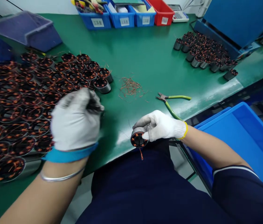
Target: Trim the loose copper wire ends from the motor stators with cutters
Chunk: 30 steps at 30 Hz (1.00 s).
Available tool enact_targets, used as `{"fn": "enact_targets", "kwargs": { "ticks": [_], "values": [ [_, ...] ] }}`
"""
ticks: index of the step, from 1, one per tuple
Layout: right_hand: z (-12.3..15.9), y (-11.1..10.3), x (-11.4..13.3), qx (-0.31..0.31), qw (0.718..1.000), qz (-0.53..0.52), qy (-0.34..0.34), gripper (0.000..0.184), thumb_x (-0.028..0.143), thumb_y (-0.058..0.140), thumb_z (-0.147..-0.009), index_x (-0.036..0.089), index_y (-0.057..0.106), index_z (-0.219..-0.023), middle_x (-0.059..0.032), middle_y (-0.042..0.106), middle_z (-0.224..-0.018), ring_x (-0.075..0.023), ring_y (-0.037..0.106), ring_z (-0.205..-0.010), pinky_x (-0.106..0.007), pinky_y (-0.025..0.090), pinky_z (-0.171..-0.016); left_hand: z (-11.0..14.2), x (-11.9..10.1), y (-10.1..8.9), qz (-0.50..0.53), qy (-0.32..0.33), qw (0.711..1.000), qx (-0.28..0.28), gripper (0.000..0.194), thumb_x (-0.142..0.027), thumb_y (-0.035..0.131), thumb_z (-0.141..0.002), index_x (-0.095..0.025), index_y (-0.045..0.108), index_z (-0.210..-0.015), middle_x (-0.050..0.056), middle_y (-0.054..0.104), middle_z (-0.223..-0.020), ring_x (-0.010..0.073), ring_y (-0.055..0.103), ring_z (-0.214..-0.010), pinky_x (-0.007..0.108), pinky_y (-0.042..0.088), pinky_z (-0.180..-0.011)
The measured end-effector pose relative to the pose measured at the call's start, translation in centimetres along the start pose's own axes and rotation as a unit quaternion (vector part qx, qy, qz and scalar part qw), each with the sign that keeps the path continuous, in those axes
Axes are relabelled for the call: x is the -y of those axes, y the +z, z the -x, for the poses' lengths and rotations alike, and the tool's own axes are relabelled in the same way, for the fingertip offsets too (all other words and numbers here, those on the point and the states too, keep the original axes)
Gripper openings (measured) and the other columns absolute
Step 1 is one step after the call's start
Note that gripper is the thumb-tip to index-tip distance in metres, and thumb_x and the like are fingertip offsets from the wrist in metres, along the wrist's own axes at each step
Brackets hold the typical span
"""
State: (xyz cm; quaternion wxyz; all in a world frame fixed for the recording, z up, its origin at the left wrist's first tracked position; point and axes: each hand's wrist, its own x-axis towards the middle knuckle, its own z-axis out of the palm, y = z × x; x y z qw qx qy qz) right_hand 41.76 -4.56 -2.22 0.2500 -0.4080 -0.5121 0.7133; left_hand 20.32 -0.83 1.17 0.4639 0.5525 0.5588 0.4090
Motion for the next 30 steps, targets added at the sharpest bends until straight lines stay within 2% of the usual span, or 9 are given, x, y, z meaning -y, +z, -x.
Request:
{"fn": "enact_targets", "kwargs": {
  "ticks": [2,6,8,14,20,23,26,28,30],
  "values": [
    [-0.2,-0.1,0.2,-0.020,1.000,0.001,0.008,0.054,0.026,0.076,-0.062,0.010,0.066,-0.112,-0.0082,0.072,-0.095,-0.0140,0.064,-0.074,-0.025,0.050,-0.066,-0.2,0.0,-0.8,-0.002,-0.007,1.000,-0.008,0.034,-0.052,0.049,-0.089,-0.019,0.059,-0.089,-0.005,0.053,-0.064,0.0098,0.051,-0.063,0.023,0.042,-0.057],
    [-0.4,0.3,0.8,-0.068,0.997,-0.010,0.034,0.059,0.025,0.068,-0.068,0.009,0.059,-0.124,-0.0095,0.071,-0.096,-0.0116,0.059,-0.064,-0.025,0.050,-0.058,1.2,0.2,0.1,-0.122,-0.080,0.970,0.192,0.046,-0.047,0.076,-0.067,-0.016,0.068,-0.100,0.001,0.069,-0.077,0.0152,0.060,-0.066,0.027,0.046,-0.059],
    [-0.3,0.5,1.0,-0.073,0.996,0.029,0.030,0.055,0.025,0.062,-0.073,0.010,0.058,-0.127,-0.0082,0.071,-0.093,-0.0134,0.061,-0.066,-0.028,0.052,-0.063,1.7,0.3,1.1,-0.172,-0.071,0.955,0.231,0.054,-0.048,0.080,-0.060,-0.016,0.068,-0.102,0.003,0.071,-0.088,0.0200,0.064,-0.074,0.030,0.049,-0.065],
    [0.1,-0.4,1.5,-0.098,0.953,0.272,-0.095,0.034,0.035,0.060,-0.082,0.017,0.071,-0.109,-0.0070,0.067,-0.112,-0.0195,0.061,-0.105,-0.030,0.048,-0.091,1.0,0.3,2.0,-0.291,0.013,0.923,0.253,0.041,-0.058,0.066,-0.072,-0.021,0.071,-0.088,0.002,0.063,-0.077,0.0211,0.061,-0.071,0.033,0.045,-0.065],
    [-1.5,0.1,0.7,-0.180,0.972,0.152,0.008,0.024,0.036,0.056,-0.084,0.016,0.069,-0.083,0.0014,0.060,-0.062,-0.0098,0.055,-0.055,-0.022,0.046,-0.054,0.5,0.1,2.6,-0.340,0.043,0.906,0.248,0.038,-0.059,0.068,-0.068,-0.022,0.069,-0.074,0.001,0.059,-0.072,0.0193,0.058,-0.067,0.032,0.040,-0.060],
    [-2.8,0.0,0.6,-0.223,0.975,0.013,0.018,0.011,0.023,0.058,-0.080,0.016,0.064,-0.074,0.0023,0.058,-0.057,-0.0088,0.055,-0.050,-0.022,0.051,-0.054,0.6,0.1,2.8,-0.343,0.060,0.905,0.243,0.033,-0.054,0.067,-0.070,-0.021,0.068,-0.070,0.000,0.058,-0.069,0.0183,0.056,-0.065,0.032,0.038,-0.060],
    [-3.2,-1.0,1.0,-0.339,0.935,-0.100,-0.017,0.008,0.016,0.053,-0.082,0.016,0.058,-0.076,0.0012,0.061,-0.062,-0.0079,0.057,-0.053,-0.022,0.053,-0.057,0.8,-0.1,2.8,-0.342,0.055,0.903,0.254,0.030,-0.051,0.068,-0.068,-0.020,0.069,-0.072,0.001,0.059,-0.071,0.0188,0.057,-0.067,0.032,0.040,-0.062],
    [-2.5,-1.5,1.4,-0.380,0.920,-0.090,-0.033,0.012,0.020,0.050,-0.085,0.016,0.057,-0.076,-0.0001,0.062,-0.067,-0.0072,0.057,-0.055,-0.022,0.052,-0.058,0.9,-0.1,2.7,-0.337,0.028,0.907,0.250,0.032,-0.052,0.069,-0.066,-0.020,0.069,-0.075,0.001,0.061,-0.075,0.0193,0.059,-0.069,0.032,0.042,-0.064],
    [-1.4,-1.4,2.0,-0.332,0.943,0.027,-0.008,0.021,0.032,0.053,-0.087,0.016,0.059,-0.073,-0.0008,0.062,-0.067,-0.0081,0.056,-0.057,-0.023,0.050,-0.059,1.1,0.0,2.7,-0.329,-0.007,0.918,0.222,0.039,-0.055,0.072,-0.063,-0.021,0.070,-0.080,0.002,0.064,-0.079,0.0202,0.061,-0.071,0.032,0.043,-0.065]
  ]
}}
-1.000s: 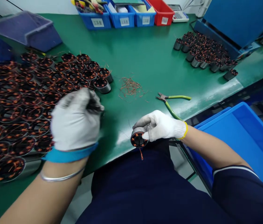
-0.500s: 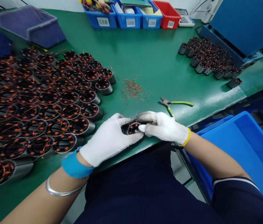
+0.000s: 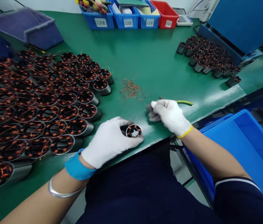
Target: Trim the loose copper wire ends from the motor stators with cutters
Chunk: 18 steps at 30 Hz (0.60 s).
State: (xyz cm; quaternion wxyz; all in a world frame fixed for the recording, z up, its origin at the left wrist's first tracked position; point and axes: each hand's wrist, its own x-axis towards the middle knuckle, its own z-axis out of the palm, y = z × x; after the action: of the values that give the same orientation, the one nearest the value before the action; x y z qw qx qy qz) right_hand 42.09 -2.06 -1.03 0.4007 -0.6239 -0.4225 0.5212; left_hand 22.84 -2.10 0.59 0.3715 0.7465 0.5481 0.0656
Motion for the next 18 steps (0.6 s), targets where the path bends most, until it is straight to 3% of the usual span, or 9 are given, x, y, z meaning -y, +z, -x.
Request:
{"fn": "enact_targets", "kwargs": {
  "ticks": [3,5,8,10,12,14,16,18],
  "values": [
    [1.5,0.5,0.8,0.083,0.965,0.242,-0.058,0.032,0.046,0.062,-0.081,0.016,0.065,-0.071,-0.0019,0.063,-0.068,-0.0117,0.056,-0.065,-0.025,0.045,-0.061,0.2,0.4,0.2,0.015,-0.026,0.999,-0.016,0.044,-0.059,0.074,-0.059,-0.021,0.068,-0.080,0.001,0.065,-0.077,0.0199,0.061,-0.069,0.031,0.043,-0.063],
    [1.6,1.7,0.9,0.097,0.943,0.300,-0.102,0.027,0.043,0.065,-0.078,0.016,0.067,-0.074,-0.0023,0.065,-0.075,-0.0127,0.057,-0.071,-0.025,0.043,-0.064,0.2,0.6,0.3,0.008,-0.017,1.000,-0.018,0.042,-0.059,0.073,-0.060,-0.020,0.066,-0.074,0.000,0.063,-0.072,0.0184,0.059,-0.064,0.030,0.040,-0.058],
    [0.1,3.0,0.2,0.112,0.977,0.174,-0.060,0.016,0.031,0.063,-0.078,0.016,0.067,-0.079,-0.0005,0.065,-0.072,-0.0107,0.058,-0.066,-0.024,0.046,-0.063,0.3,0.6,0.3,0.005,0.007,1.000,-0.022,0.040,-0.059,0.070,-0.065,-0.020,0.067,-0.074,0.001,0.062,-0.072,0.0180,0.058,-0.064,0.030,0.040,-0.058],
    [-1.1,2.9,-0.3,0.066,0.997,0.027,-0.008,0.012,0.028,0.063,-0.079,0.016,0.063,-0.080,0.0017,0.062,-0.067,-0.0090,0.057,-0.059,-0.024,0.049,-0.063,0.4,0.5,0.1,0.013,0.016,1.000,-0.015,0.040,-0.058,0.069,-0.066,-0.020,0.069,-0.078,0.002,0.064,-0.077,0.0192,0.060,-0.068,0.030,0.042,-0.062],
    [-1.8,2.3,-0.3,0.006,0.999,-0.052,0.000,0.014,0.029,0.060,-0.081,0.017,0.059,-0.075,0.0029,0.058,-0.064,-0.0084,0.055,-0.057,-0.025,0.051,-0.065,0.5,0.4,0.1,0.014,0.020,1.000,-0.011,0.040,-0.058,0.069,-0.066,-0.020,0.070,-0.079,0.003,0.063,-0.078,0.0200,0.060,-0.070,0.030,0.042,-0.063],
    [-1.8,1.7,0.1,0.003,1.000,-0.007,-0.028,0.019,0.032,0.060,-0.082,0.017,0.059,-0.070,0.0025,0.058,-0.063,-0.0091,0.055,-0.060,-0.026,0.050,-0.067,0.5,0.5,0.1,0.009,0.027,1.000,-0.012,0.040,-0.059,0.069,-0.066,-0.020,0.069,-0.078,0.003,0.063,-0.077,0.0202,0.059,-0.069,0.030,0.042,-0.062],
    [-1.3,1.6,0.9,0.057,0.989,0.119,-0.068,0.019,0.034,0.064,-0.079,0.017,0.063,-0.070,0.0014,0.061,-0.067,-0.0108,0.057,-0.066,-0.025,0.048,-0.068,0.5,0.7,0.2,0.014,0.042,0.999,-0.019,0.040,-0.059,0.068,-0.068,-0.020,0.069,-0.079,0.003,0.063,-0.077,0.0202,0.059,-0.069,0.030,0.042,-0.062],
    [-1.0,2.1,1.5,0.124,0.960,0.231,-0.097,0.018,0.036,0.068,-0.075,0.018,0.068,-0.074,0.0011,0.065,-0.071,-0.0116,0.057,-0.068,-0.025,0.044,-0.064,0.4,0.9,0.4,0.015,0.053,0.998,-0.023,0.038,-0.057,0.067,-0.069,-0.020,0.069,-0.078,0.003,0.062,-0.075,0.0197,0.059,-0.069,0.030,0.042,-0.063]
  ]
}}
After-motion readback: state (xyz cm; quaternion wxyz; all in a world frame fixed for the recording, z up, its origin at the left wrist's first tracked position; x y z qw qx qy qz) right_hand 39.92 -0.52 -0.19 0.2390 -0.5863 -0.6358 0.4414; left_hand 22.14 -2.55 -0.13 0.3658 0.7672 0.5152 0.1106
